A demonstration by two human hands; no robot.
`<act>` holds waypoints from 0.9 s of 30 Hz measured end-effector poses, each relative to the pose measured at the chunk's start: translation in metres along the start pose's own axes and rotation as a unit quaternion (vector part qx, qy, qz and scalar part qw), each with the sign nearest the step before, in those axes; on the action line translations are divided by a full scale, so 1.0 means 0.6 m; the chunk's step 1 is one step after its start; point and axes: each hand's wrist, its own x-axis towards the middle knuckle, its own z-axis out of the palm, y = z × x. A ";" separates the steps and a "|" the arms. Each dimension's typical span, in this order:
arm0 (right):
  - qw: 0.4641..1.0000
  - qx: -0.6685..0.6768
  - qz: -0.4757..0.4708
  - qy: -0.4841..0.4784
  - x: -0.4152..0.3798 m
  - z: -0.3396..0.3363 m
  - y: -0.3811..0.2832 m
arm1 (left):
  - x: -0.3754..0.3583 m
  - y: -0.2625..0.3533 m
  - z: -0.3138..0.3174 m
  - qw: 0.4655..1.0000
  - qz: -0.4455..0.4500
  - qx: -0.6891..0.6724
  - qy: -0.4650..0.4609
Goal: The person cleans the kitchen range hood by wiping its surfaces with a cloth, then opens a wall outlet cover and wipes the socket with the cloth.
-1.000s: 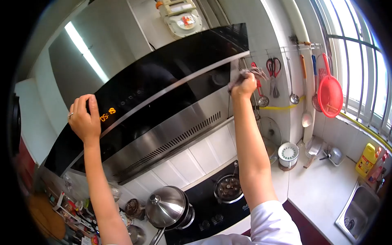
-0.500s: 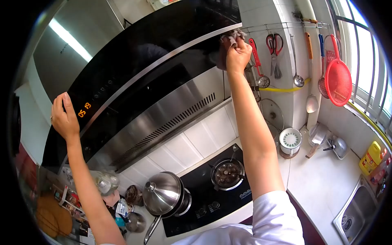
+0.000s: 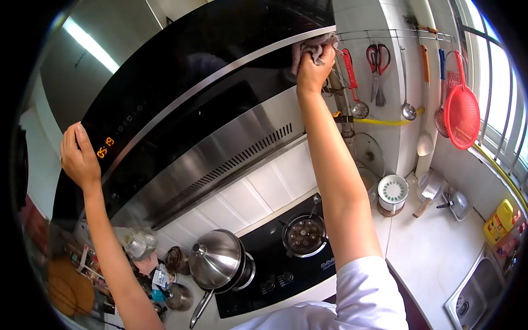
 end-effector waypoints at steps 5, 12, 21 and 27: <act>0.981 0.167 0.084 0.059 0.026 0.024 0.009 | -0.002 -0.003 0.002 1.000 0.001 0.007 -0.013; 0.922 0.295 0.252 -0.012 0.074 -0.043 0.042 | -0.004 -0.012 0.009 1.000 0.009 0.021 0.009; 0.999 0.028 0.031 -0.016 -0.002 -0.006 -0.007 | -0.004 -0.008 0.008 1.000 0.014 0.021 0.005; 0.994 -0.048 0.058 0.083 0.021 0.020 -0.004 | 0.001 0.004 0.001 1.000 0.016 0.006 0.012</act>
